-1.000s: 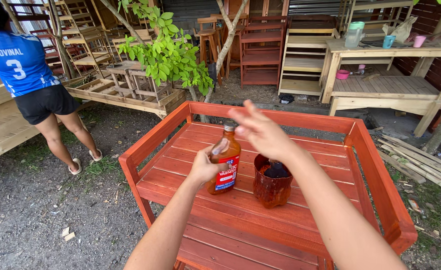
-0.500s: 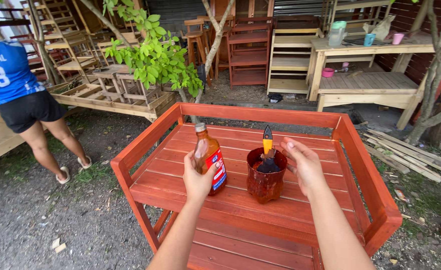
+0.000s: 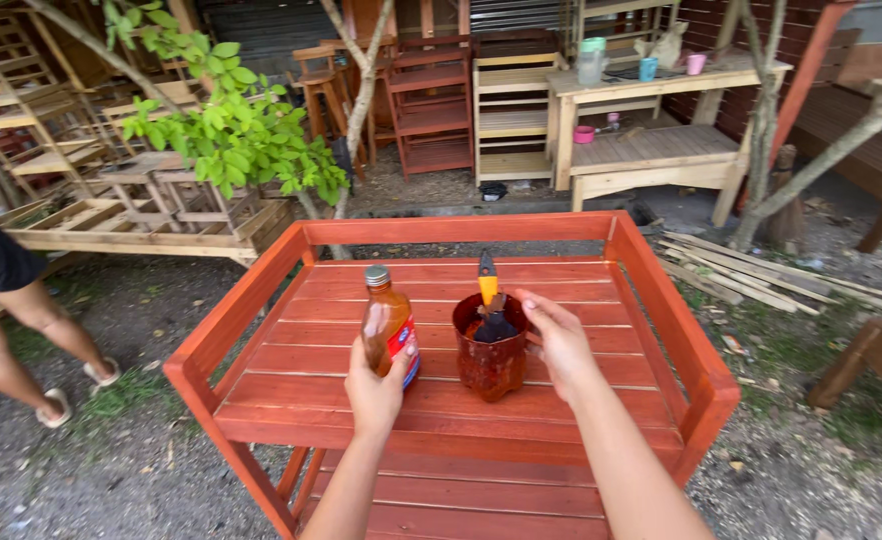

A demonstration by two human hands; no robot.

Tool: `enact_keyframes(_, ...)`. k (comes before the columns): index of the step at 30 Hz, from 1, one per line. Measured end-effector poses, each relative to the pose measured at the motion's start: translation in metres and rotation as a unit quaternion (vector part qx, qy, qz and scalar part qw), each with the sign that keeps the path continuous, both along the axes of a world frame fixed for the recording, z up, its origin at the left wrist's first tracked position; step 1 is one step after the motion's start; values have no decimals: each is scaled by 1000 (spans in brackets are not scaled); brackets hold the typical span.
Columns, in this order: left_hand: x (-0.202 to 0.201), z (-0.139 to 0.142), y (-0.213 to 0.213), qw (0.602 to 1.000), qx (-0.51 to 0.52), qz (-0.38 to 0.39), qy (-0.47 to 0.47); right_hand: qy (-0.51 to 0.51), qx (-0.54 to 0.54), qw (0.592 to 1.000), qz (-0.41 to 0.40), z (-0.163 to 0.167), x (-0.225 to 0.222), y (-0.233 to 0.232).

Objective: The person applies reddish-brown wood stain to a two-tier wooden shelf using a brush. They repeatedly dip the brush into a small container, apply the stain to the shelf's frame and slats, and pour more stain from a bottle into the container to continue.

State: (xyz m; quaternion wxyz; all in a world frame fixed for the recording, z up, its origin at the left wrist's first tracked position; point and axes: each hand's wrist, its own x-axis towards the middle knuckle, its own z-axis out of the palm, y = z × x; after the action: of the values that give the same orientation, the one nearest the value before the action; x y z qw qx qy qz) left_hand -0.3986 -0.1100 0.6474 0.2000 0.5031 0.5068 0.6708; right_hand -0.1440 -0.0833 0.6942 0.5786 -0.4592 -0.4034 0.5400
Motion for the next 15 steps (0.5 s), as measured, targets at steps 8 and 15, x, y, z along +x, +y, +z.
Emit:
enact_keyframes(8, 56, -5, -33, 935, 214, 47, 278, -23, 47, 999, 3, -11, -4, 6)
enact_keyframes(15, 102, 0, -15, 988, -3, -54, 144, 6, 27, 1000, -3, -22, -5, 1)
